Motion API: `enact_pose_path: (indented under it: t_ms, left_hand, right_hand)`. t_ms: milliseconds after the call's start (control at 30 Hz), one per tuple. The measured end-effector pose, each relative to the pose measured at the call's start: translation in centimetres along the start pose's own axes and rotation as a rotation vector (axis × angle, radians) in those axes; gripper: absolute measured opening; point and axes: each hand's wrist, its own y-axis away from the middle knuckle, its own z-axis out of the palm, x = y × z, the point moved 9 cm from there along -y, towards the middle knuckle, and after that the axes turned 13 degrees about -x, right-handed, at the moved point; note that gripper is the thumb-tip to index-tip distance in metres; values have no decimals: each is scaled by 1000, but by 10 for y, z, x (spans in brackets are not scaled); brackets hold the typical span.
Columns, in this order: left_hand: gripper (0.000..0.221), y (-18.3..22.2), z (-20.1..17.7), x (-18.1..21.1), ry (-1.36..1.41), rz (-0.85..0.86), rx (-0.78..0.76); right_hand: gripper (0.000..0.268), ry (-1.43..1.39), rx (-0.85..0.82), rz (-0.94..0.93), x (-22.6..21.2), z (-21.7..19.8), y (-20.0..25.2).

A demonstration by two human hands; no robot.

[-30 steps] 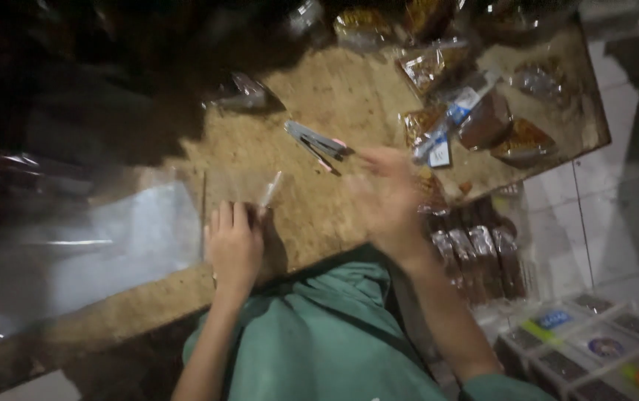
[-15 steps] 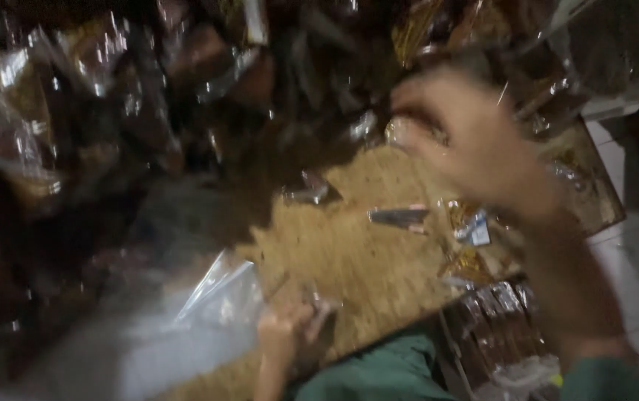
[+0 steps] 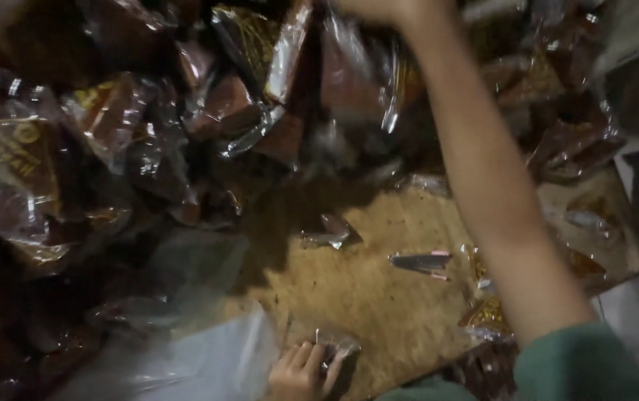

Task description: Packing individually wrapped triangular cakes into larger plastic bags and sealing them with a stapler.

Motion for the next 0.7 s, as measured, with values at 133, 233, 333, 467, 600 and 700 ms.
enact_pose_path:
  t_ms: [133, 233, 333, 467, 600, 700]
  left_hand:
    - [33, 20, 12, -9, 12, -48, -36]
    - [30, 20, 0, -7, 61, -45, -33]
    - [32, 32, 4, -13, 181, -3, -14]
    - [47, 41, -12, -13, -28, -3, 131]
    - [29, 51, -43, 21, -258, 81, 247]
    - [71, 55, -7, 10, -189, -58, -199]
  right_hand:
    - [42, 142, 114, 51, -17, 28, 43]
    - [40, 224, 304, 5, -32, 64, 95]
    - [45, 180, 129, 96, -40, 119, 144]
    - [109, -220, 128, 274, -22, 192, 189]
    - [87, 158, 478, -44, -34, 194, 229]
    - [71, -109, 250, -29, -40, 184, 252]
